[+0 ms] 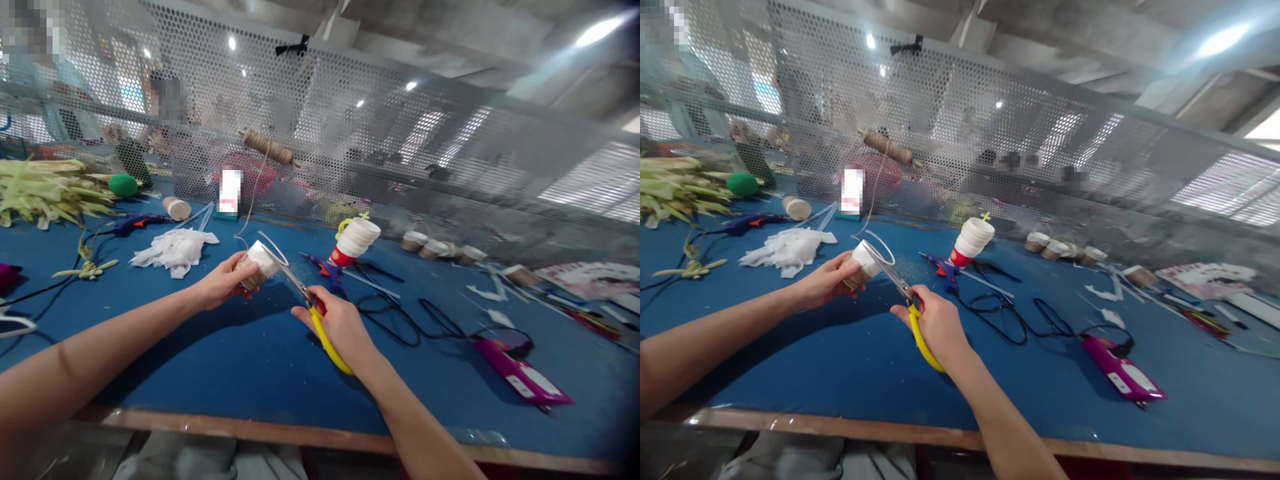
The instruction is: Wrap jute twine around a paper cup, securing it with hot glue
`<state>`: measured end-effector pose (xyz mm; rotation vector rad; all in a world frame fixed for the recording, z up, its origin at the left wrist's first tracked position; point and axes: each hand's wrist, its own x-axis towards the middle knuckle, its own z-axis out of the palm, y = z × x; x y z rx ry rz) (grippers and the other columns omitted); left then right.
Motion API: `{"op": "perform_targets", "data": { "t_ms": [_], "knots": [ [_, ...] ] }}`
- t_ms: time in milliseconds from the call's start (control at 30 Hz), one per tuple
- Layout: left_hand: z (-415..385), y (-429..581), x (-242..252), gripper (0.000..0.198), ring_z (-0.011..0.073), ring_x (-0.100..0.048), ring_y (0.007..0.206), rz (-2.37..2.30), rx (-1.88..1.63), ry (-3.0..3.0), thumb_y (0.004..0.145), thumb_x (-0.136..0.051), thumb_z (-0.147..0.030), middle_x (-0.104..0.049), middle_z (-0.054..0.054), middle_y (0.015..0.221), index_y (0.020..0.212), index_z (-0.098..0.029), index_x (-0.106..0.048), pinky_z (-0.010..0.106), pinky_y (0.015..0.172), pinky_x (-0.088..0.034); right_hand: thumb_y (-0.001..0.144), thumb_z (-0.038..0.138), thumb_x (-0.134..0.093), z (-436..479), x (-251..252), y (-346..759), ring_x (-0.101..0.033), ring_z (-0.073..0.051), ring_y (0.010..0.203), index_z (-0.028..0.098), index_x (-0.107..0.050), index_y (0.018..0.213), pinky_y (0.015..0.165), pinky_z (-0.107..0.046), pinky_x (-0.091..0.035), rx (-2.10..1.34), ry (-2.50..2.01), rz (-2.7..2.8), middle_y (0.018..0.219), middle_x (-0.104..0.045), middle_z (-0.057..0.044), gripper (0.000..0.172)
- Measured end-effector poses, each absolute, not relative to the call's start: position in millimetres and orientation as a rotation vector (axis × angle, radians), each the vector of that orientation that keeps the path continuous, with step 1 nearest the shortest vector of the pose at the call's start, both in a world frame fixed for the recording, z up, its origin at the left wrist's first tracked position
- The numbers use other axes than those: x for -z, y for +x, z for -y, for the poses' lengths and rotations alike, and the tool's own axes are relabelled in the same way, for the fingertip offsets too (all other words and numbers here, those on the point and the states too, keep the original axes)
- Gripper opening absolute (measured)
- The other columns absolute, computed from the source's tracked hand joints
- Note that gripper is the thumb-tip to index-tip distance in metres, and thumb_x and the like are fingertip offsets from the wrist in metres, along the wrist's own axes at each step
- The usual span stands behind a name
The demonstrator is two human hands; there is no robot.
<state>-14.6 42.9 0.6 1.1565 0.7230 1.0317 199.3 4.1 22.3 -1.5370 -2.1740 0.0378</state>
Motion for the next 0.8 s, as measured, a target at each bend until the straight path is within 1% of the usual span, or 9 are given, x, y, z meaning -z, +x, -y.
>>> {"op": "perform_targets", "data": {
  "t_ms": [100, 233, 333, 467, 633, 800],
  "knots": [
    [-42.3, -14.7, -2.2, 0.045, 0.0118, -0.054, 0.063, -0.758, -1.062, 1.186, 0.073, -0.058, -0.04, -0.052, 0.005, 0.082, 0.107, -0.016, -0.041, 0.023, 0.051, -0.042, 0.071, 0.05, -0.053, -6.2, -21.1, 200.9, -0.054, -0.014, 0.053, 0.018, -0.056, 0.084, 0.052, -0.023, -0.04, -0.047, -1.57, 2.186, 0.062, -0.059, -0.002, 0.035],
    [-41.5, -14.1, -2.7, 0.048, 0.0122, -0.054, 0.064, -0.805, -1.094, 1.25, 0.072, -0.058, -0.038, -0.053, 0.006, 0.084, 0.111, -0.016, -0.04, 0.022, 0.05, -0.042, 0.067, 0.05, -0.056, -8.4, -19.8, 203.0, -0.054, -0.015, 0.059, 0.018, -0.054, 0.089, 0.054, -0.024, -0.04, -0.03, -1.588, 2.195, 0.07, -0.059, -0.003, 0.039],
    [-40.2, -12.9, -1.9, 0.048, 0.0126, -0.054, 0.064, -0.809, -1.079, 1.291, 0.071, -0.059, -0.038, -0.054, 0.007, 0.086, 0.111, -0.016, -0.042, 0.022, 0.05, -0.042, 0.066, 0.051, -0.057, -8.8, -18.3, 203.0, -0.053, -0.015, 0.061, 0.019, -0.053, 0.091, 0.055, -0.024, -0.04, -0.038, -1.581, 2.188, 0.072, -0.057, -0.003, 0.041],
    [-38.6, -11.7, -1.8, 0.048, 0.0134, -0.055, 0.065, -0.809, -1.081, 1.286, 0.07, -0.06, -0.038, -0.054, 0.007, 0.085, 0.11, -0.016, -0.044, 0.023, 0.05, -0.042, 0.065, 0.054, -0.056, -7.8, -17.7, 201.0, -0.052, -0.015, 0.059, 0.019, -0.052, 0.089, 0.054, -0.025, -0.04, -0.059, -1.563, 2.162, 0.069, -0.055, -0.002, 0.042],
    [-38.6, -12.2, -2.7, 0.053, 0.014, -0.056, 0.065, -0.808, -1.069, 1.231, 0.07, -0.061, -0.037, -0.055, 0.007, 0.086, 0.115, -0.016, -0.041, 0.025, 0.053, -0.043, 0.069, 0.054, -0.053, -5.4, -20.9, 198.8, -0.052, -0.014, 0.054, 0.019, -0.054, 0.086, 0.051, -0.024, -0.039, -0.085, -1.567, 2.156, 0.065, -0.057, -0.002, 0.04],
    [-39.9, -14.7, -2.5, 0.044, 0.0154, -0.058, 0.068, -0.734, -1.006, 1.076, 0.076, -0.052, -0.046, -0.057, 0.006, 0.087, 0.11, -0.019, -0.045, 0.03, 0.059, -0.047, 0.069, 0.054, -0.053, -4.4, -23.3, 198.4, -0.054, -0.015, 0.055, 0.018, -0.056, 0.085, 0.053, -0.024, -0.04, -0.077, -1.564, 2.156, 0.064, -0.059, -0.003, 0.039]
  ]
}}
